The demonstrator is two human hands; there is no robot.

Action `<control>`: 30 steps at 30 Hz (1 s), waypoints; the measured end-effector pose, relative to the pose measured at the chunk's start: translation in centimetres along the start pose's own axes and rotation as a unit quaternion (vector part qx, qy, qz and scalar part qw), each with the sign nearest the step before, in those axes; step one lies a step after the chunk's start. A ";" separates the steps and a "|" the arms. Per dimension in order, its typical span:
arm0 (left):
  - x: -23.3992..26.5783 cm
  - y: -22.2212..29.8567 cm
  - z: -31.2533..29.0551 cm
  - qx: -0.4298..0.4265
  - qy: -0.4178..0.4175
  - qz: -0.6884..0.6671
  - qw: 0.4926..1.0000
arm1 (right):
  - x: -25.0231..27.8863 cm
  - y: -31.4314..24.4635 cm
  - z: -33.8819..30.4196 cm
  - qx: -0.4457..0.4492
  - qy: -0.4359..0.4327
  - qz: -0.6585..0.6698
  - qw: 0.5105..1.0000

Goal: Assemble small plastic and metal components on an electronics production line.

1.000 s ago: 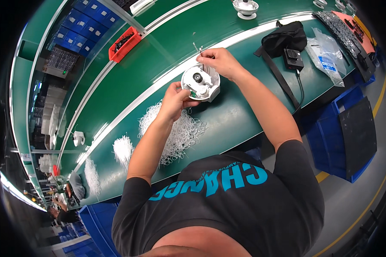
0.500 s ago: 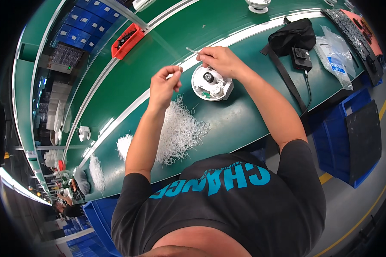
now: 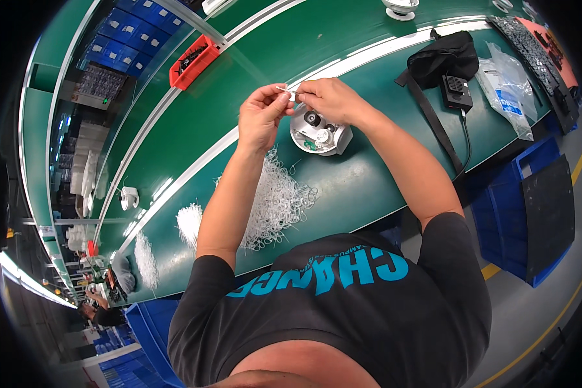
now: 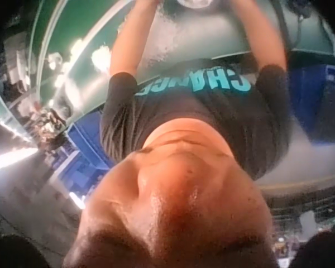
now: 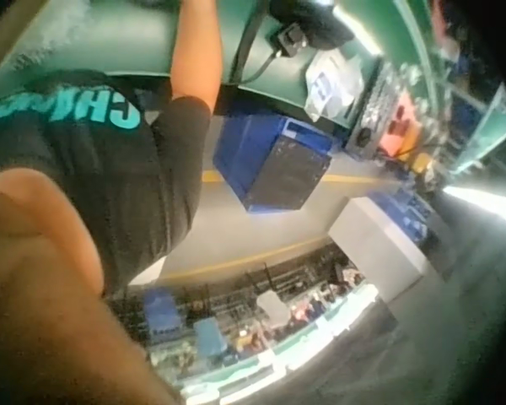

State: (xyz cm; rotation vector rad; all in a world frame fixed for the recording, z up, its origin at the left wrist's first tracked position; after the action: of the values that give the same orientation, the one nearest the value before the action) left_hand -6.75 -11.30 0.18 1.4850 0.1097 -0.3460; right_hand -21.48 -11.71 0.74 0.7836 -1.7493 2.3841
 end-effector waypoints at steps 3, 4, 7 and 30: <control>-0.4 -0.3 0.0 0.002 -0.004 0.057 0.998 | -0.2 0.2 -0.1 0.001 -0.004 -0.008 1.000; -0.4 -0.2 -0.1 0.004 -0.003 0.069 0.998 | -0.1 0.2 -0.2 0.004 -0.001 -0.009 1.000; -0.3 0.1 -0.3 -0.005 0.016 0.111 0.994 | -0.1 0.0 -0.2 0.010 -0.008 0.002 1.000; -3.8 0.3 -1.8 -0.202 -0.044 0.547 0.811 | 0.8 3.4 -0.1 -0.085 0.077 0.252 0.961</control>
State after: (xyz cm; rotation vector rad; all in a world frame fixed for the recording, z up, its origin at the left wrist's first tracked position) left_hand -9.99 -8.91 1.32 0.8978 -0.6997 0.5298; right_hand -23.38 -12.96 -1.85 0.1292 -2.2569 2.4356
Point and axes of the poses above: each hand's wrist, its own z-axis towards the middle knuckle, its own x-axis out of the back of the hand, y = z × x, the point moved 8 cm from there along z, towards the middle knuckle, and after that the axes turned 4 degrees about y, right-handed, at the moved point
